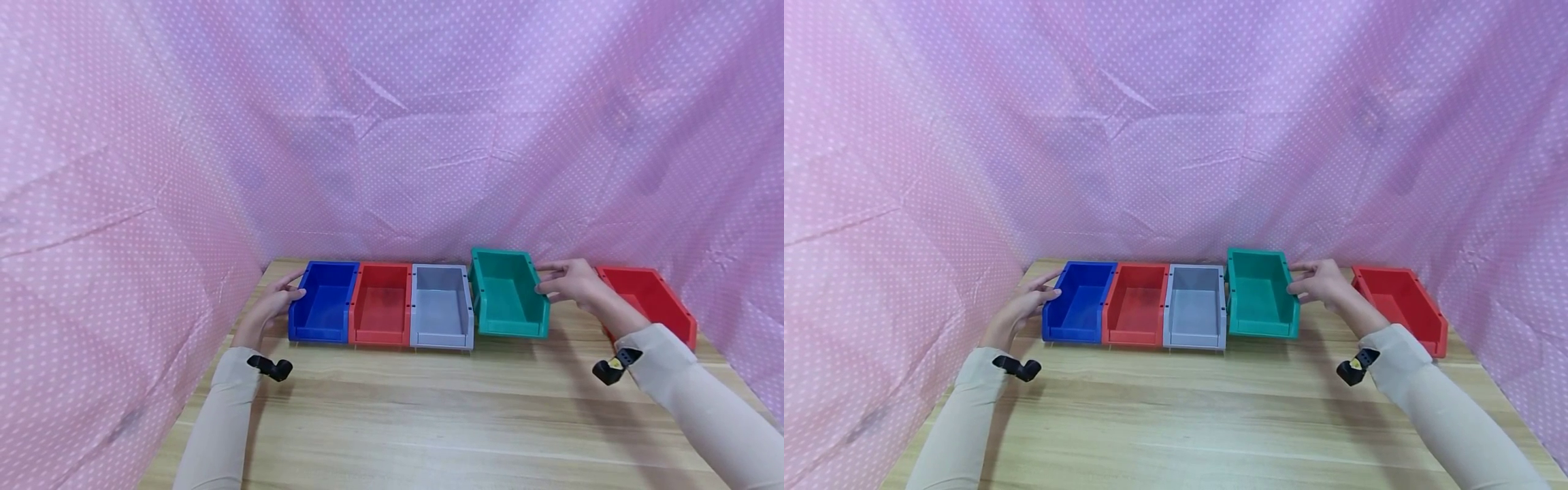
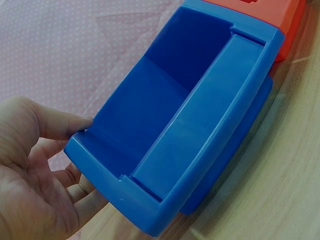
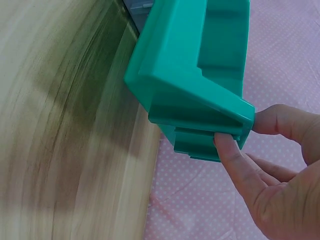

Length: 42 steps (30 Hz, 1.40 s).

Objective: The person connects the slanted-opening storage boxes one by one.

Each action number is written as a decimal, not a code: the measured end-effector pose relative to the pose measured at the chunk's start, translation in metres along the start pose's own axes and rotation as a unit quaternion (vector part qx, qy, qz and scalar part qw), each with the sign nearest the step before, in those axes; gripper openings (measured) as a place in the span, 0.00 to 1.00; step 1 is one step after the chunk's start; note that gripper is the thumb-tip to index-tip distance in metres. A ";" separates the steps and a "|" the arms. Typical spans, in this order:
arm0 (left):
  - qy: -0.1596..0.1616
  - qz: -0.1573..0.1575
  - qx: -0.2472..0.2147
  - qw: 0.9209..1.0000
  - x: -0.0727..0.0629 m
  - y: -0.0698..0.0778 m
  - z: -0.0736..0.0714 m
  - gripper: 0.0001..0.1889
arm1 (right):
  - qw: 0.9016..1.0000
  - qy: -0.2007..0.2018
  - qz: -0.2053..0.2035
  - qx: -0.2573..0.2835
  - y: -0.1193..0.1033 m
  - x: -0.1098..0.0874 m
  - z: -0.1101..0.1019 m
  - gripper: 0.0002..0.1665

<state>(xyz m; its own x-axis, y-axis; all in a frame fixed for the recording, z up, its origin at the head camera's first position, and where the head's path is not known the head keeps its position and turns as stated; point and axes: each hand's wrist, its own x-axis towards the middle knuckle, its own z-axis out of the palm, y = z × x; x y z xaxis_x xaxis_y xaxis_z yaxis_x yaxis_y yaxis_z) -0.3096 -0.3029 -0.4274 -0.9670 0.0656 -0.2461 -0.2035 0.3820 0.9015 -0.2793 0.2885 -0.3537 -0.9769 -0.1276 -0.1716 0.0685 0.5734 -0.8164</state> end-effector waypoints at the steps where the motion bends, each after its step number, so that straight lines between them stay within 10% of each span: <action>1: 0.001 -0.001 -0.001 1.000 0.000 0.000 0.000 0.34 | 1.000 0.000 0.000 0.000 0.000 0.000 0.000 0.38; 42: 0.001 0.003 -0.013 1.000 0.000 -0.004 0.003 0.35 | 0.999 -0.017 -0.019 -0.040 -0.009 0.003 0.001 0.36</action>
<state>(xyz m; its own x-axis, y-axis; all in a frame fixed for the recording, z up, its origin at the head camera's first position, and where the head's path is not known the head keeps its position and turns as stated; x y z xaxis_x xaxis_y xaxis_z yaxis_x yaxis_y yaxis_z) -0.3087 -0.3014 -0.4321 -0.9686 0.0655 -0.2398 -0.2016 0.3576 0.9119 -0.2830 0.2822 -0.3480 -0.9708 -0.1770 -0.1620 0.0147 0.6300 -0.7765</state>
